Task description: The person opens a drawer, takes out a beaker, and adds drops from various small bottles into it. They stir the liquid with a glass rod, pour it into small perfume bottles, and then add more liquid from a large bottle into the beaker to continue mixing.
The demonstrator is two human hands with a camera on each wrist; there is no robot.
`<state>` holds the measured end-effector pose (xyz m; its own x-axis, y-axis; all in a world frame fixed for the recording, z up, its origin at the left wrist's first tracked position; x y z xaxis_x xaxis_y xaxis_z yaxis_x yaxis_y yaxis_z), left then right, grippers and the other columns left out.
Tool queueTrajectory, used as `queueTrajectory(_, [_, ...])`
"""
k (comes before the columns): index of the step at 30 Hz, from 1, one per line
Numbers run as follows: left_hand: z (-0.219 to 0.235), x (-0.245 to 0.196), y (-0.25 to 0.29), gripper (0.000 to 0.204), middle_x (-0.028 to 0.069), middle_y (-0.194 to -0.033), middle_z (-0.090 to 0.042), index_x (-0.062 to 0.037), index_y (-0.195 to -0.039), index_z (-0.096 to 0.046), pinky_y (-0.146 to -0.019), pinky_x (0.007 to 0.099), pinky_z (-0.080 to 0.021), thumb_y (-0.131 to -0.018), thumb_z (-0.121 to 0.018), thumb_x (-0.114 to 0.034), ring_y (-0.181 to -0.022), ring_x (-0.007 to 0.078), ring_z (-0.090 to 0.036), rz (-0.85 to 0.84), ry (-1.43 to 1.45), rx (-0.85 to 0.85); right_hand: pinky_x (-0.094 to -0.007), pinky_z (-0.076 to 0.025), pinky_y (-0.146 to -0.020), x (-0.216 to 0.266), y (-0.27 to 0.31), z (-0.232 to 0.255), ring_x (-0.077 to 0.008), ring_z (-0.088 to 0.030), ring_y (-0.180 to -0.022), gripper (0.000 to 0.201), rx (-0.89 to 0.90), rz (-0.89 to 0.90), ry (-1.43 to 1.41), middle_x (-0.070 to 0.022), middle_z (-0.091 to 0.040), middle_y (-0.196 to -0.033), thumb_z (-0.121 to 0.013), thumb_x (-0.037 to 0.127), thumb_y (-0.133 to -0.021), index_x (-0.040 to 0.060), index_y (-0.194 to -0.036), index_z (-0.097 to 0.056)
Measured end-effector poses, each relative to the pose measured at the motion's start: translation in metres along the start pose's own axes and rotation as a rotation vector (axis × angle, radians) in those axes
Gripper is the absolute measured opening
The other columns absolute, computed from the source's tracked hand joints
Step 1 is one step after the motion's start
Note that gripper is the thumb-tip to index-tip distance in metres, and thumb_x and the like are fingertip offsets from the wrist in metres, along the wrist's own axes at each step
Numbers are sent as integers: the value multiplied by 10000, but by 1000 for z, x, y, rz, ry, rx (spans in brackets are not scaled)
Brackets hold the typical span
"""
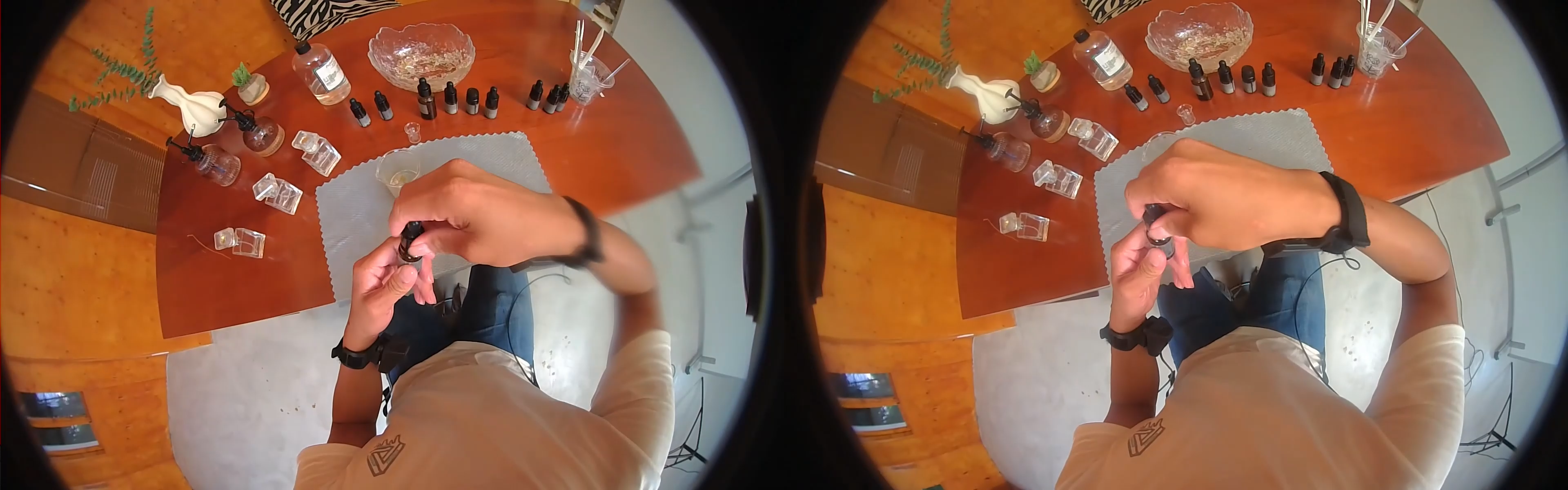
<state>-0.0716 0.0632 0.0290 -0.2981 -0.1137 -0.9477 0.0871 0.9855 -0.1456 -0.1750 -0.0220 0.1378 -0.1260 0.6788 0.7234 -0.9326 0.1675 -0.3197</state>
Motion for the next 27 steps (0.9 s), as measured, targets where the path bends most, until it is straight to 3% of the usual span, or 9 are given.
queueTrajectory(3, [5,4,-1,550,110,-861,-658,56,-1239,-588,-565,284,-506,-1007,-660,-438,-667,200,-683,14,-21,-42,-408,-487,-654,7,0,9,-320,-632,-741,173,-142,44,-19,-181,-654,-852,-713,-9,-882,-55,-1032,-639])
queueTrajectory(4, [8,6,-2,608,115,-860,-653,66,-1268,-582,-551,289,-502,-996,-663,-471,-657,213,-679,16,-46,-57,-403,-485,-650,0,-1,6,-314,-633,-731,174,-95,-69,0,-177,-650,-844,-704,-21,-879,-51,-1039,-641])
queueTrajectory(6, [11,8,-3,406,97,-904,-674,28,-1191,-606,-634,284,-521,-1031,-659,-340,-716,177,-687,15,11,-13,-393,-480,-640,-14,-1,0,-301,-633,-711,185,-1,-297,43,-168,-642,-829,-686,-47,-873,-43,-1054,-645])
queueTrajectory(12, [17,15,-6,400,89,-915,-675,25,-1192,-612,-677,293,-524,-1029,-661,-338,-752,181,-689,39,22,21,-377,-471,-624,-16,-3,2,-239,-637,-675,152,-73,-91,-155,-152,-625,-753,-699,-17,-901,-38,-1038,-636])
queueTrajectory(15, [22,18,-7,414,84,-926,-673,27,-1213,-614,-685,291,-518,-1028,-665,-340,-761,176,-687,41,16,15,-347,-473,-630,-25,-4,-5,-219,-645,-692,129,-25,-277,-129,-142,-649,-797,-705,-19,-902,-41,-1007,-634])
queueTrajectory(18, [21,17,-10,486,94,-888,-664,31,-1216,-617,-645,305,-502,-1004,-672,-403,-725,195,-673,32,-27,-5,-306,-473,-636,-28,-5,-8,-169,-645,-718,152,-19,-262,-120,-105,-659,-830,-713,-12,-903,-35,-1033,-637])
queueTrajectory(24, [29,23,-7,476,77,-880,-653,1,-1172,-631,-652,303,-499,-996,-682,-439,-725,182,-668,47,-85,-60,-325,-466,-607,-50,-8,35,-140,-599,-660,161,-386,-120,-216,-35,-656,-742,-764,64,-877,-13,-990,-679])
queueTrajectory(25, [30,22,-7,476,74,-878,-650,0,-1170,-632,-653,303,-499,-997,-681,-441,-726,181,-668,32,-80,-73,-260,-426,-570,-59,-5,40,-86,-558,-626,119,-404,-294,-311,26,-641,-755,-757,107,-908,34,-986,-704])
queueTrajectory(27, [34,20,-6,476,69,-875,-646,-3,-1167,-635,-654,305,-499,-998,-679,-445,-729,180,-668,-2,-70,-101,-227,-401,-560,-82,-2,44,-58,-539,-617,115,-421,-375,-390,26,-639,-755,-755,138,-927,50,-987,-711])
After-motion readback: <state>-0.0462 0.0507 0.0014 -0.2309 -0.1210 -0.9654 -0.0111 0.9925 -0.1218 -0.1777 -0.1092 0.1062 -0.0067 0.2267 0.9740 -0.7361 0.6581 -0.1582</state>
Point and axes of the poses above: each hand's wrist, its own y-axis away from the middle knuckle, its own z-axis out of the back of the hand, x = y × z, the point moved 7 cm from there along -y, towards the middle knuckle
